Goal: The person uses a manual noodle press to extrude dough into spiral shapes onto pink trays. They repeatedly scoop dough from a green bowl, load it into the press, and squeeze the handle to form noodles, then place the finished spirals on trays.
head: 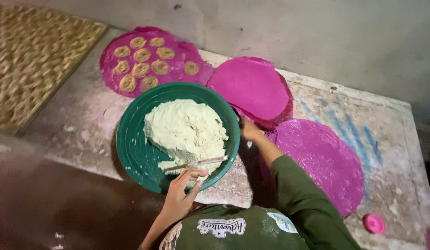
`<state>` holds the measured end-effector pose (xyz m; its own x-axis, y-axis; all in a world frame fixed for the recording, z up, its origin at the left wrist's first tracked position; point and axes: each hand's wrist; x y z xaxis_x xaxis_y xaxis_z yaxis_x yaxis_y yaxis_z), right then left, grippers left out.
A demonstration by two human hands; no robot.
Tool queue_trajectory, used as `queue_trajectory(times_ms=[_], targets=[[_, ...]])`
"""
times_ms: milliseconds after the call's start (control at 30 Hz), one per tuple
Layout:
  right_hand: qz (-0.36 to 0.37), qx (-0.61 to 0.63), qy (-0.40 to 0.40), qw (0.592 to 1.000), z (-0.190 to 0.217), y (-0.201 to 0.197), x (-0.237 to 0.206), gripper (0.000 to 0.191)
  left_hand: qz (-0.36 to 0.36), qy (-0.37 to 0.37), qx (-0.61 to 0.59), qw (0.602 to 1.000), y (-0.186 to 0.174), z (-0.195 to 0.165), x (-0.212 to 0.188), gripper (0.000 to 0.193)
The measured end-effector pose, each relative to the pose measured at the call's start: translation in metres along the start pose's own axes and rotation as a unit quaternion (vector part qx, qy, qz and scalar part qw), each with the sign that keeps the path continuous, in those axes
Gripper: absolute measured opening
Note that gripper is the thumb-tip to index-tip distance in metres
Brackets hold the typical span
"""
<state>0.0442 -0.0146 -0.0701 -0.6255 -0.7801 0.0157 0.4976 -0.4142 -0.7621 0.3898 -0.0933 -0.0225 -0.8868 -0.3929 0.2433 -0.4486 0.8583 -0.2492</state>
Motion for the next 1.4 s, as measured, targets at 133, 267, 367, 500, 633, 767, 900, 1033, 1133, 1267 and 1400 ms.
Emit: queue_trajectory(times_ms=[133, 267, 367, 500, 633, 767, 900, 1033, 1133, 1267, 1400], targets=[[0.148, 0.045, 0.171, 0.973, -0.028, -0.049, -0.012, 0.048, 0.048, -0.007, -0.034, 0.998, -0.008, 0.001, 0.017, 0.018], [0.120, 0.380, 0.192, 0.897, -0.050, -0.117, -0.069, 0.037, 0.130, 0.057, -0.033, 0.989, 0.017, -0.013, 0.034, 0.020], [0.109, 0.492, 0.093, 0.859, -0.054, -0.164, -0.135, 0.042, 0.116, 0.035, -0.120, 0.985, 0.055, -0.027, 0.051, 0.033], [0.136, 0.505, 0.040, 0.852, -0.053, -0.196, -0.224, 0.050, 0.074, 0.074, -0.384, 0.917, 0.123, -0.034, 0.096, 0.081], [0.251, 0.422, 0.099, 0.865, -0.061, -0.203, -0.290, 0.054, 0.101, -0.048, -0.685, 0.719, 0.190, -0.024, 0.149, 0.073], [0.257, 0.368, 0.309, 0.839, -0.082, -0.207, -0.321, 0.055, 0.118, -0.078, -0.791, 0.595, 0.254, -0.008, 0.153, 0.045], [0.256, 0.202, 0.266, 0.907, -0.099, -0.210, -0.325, 0.077, 0.057, -0.135, -0.806, 0.574, 0.295, 0.013, 0.138, 0.040], [0.176, 0.060, 0.235, 0.954, -0.098, -0.189, -0.316, 0.073, 0.033, -0.091, -0.800, 0.592, 0.296, 0.037, 0.142, 0.040], [0.147, 0.033, 0.169, 0.974, -0.089, -0.166, -0.308, 0.067, 0.033, -0.079, -0.804, 0.589, 0.284, 0.053, 0.141, 0.042], [0.168, 0.036, 0.167, 0.971, -0.079, -0.162, -0.307, 0.070, 0.024, -0.086, -0.805, 0.586, 0.284, 0.061, 0.128, 0.042], [0.168, -0.025, 0.193, 0.966, -0.074, -0.182, -0.304, 0.065, -0.019, -0.113, -0.804, 0.584, 0.298, 0.058, 0.132, 0.041]])
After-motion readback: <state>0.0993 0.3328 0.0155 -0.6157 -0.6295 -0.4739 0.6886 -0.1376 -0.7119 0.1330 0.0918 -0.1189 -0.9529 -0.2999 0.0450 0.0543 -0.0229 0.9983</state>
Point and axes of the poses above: each hand's wrist, its own x-axis towards the middle knuckle, its own y-axis out of the palm, z = x × y, and after that the axes turned 1 degree about -y, right-handed
